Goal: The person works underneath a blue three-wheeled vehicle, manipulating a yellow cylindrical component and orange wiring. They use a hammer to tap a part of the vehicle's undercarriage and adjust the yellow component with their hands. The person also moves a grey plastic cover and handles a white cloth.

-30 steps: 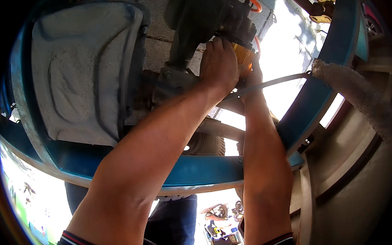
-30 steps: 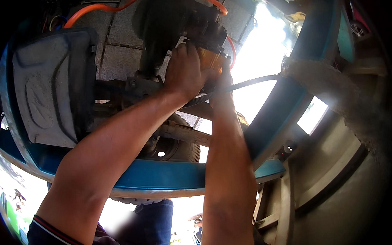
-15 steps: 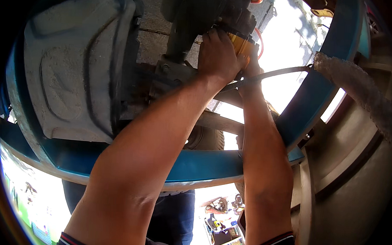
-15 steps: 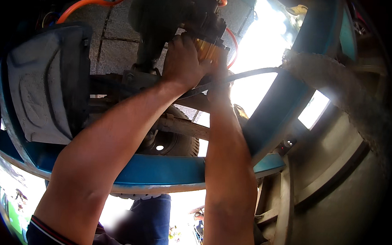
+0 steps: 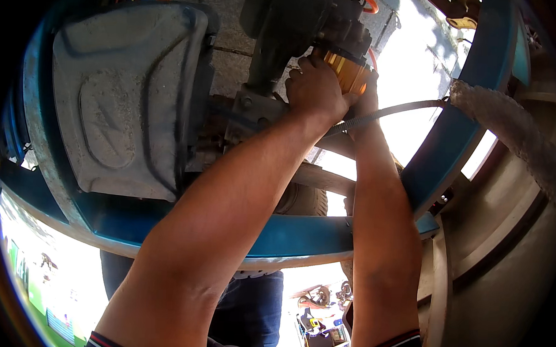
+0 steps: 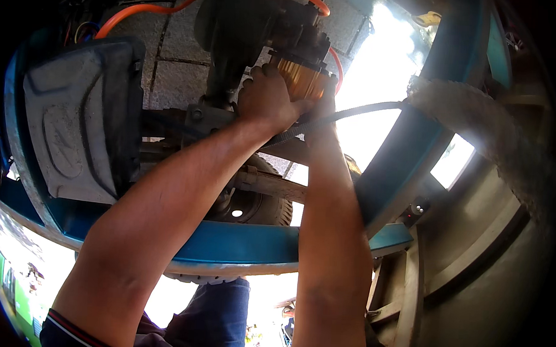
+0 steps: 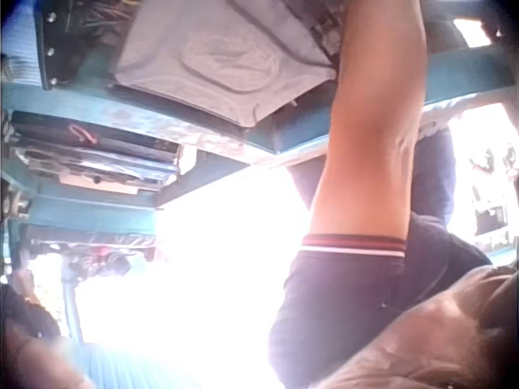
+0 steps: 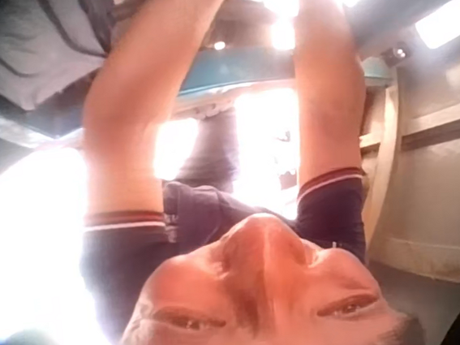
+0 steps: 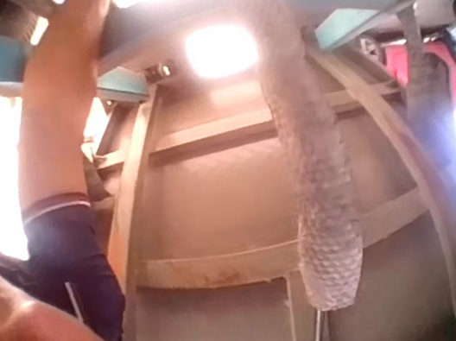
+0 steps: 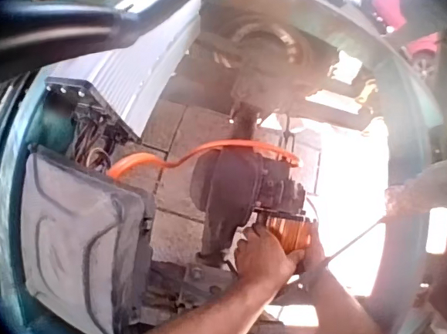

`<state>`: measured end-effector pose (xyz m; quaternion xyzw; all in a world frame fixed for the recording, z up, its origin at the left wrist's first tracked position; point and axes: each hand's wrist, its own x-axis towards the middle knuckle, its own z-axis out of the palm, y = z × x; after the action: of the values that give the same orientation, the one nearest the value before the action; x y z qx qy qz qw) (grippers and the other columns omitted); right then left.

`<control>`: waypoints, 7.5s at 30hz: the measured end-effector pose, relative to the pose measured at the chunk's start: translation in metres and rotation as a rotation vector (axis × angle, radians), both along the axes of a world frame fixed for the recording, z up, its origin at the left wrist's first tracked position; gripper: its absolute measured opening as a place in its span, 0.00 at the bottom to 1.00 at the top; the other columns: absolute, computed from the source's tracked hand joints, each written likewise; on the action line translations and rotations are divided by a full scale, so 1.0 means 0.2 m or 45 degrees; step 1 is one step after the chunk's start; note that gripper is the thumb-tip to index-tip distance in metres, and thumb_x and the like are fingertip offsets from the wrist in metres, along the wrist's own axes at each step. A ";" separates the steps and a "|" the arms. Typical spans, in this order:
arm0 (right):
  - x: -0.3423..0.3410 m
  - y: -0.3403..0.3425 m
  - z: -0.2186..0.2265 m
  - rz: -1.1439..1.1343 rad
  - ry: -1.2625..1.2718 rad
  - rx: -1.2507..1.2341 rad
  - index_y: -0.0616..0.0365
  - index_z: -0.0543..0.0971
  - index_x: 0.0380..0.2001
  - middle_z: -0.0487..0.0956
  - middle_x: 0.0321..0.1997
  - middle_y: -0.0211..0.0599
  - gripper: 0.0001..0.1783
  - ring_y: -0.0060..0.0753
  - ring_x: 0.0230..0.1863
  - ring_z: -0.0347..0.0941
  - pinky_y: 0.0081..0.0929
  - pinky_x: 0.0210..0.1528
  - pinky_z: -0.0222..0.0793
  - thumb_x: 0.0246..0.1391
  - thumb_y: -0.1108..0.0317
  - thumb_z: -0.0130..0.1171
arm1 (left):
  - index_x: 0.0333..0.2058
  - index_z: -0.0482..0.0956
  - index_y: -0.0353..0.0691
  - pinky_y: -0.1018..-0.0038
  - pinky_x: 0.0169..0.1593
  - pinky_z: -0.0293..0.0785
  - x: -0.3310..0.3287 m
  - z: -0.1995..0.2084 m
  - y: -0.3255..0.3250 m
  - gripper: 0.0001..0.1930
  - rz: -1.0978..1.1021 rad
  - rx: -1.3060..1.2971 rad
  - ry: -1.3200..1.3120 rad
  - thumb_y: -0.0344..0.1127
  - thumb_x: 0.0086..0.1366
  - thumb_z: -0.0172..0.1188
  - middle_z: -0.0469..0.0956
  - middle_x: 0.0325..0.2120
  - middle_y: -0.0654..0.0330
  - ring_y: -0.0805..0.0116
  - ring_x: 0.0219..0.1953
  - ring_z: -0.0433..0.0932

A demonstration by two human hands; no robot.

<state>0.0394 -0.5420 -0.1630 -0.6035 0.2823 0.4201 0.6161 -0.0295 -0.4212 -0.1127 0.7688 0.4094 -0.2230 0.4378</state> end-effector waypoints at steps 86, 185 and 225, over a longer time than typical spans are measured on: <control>-0.01 0.06 0.11 -0.300 0.146 -0.280 0.61 0.72 0.63 0.80 0.57 0.47 0.39 0.40 0.54 0.80 0.35 0.59 0.75 0.69 0.35 0.46 | 0.63 0.57 0.29 0.55 0.55 0.79 0.10 0.05 0.13 0.55 -0.043 -0.414 0.325 0.54 0.44 0.76 0.72 0.54 0.36 0.40 0.52 0.80; -0.24 0.32 1.07 1.872 -0.904 -1.326 0.62 0.83 0.35 0.85 0.33 0.50 0.09 0.51 0.39 0.84 0.41 0.43 0.78 0.56 0.67 0.64 | 0.46 0.77 0.31 0.67 0.36 0.83 -0.88 1.21 1.36 0.17 -0.711 0.178 -1.290 0.29 0.59 0.67 0.76 0.49 0.41 0.50 0.45 0.81; 0.22 1.73 1.29 0.770 -1.605 -0.213 0.60 0.82 0.48 0.78 0.34 0.36 0.14 0.23 0.31 0.77 0.24 0.31 0.72 0.58 0.76 0.66 | 0.65 0.68 0.46 0.45 0.54 0.76 0.33 0.75 2.01 0.33 0.492 0.413 -0.310 0.63 0.76 0.36 0.76 0.55 0.39 0.34 0.54 0.77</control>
<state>0.0828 -0.1967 0.0957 -0.8293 -0.2773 0.1201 0.4701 0.0358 -0.0196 0.0370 0.7577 0.5230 0.0271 0.3894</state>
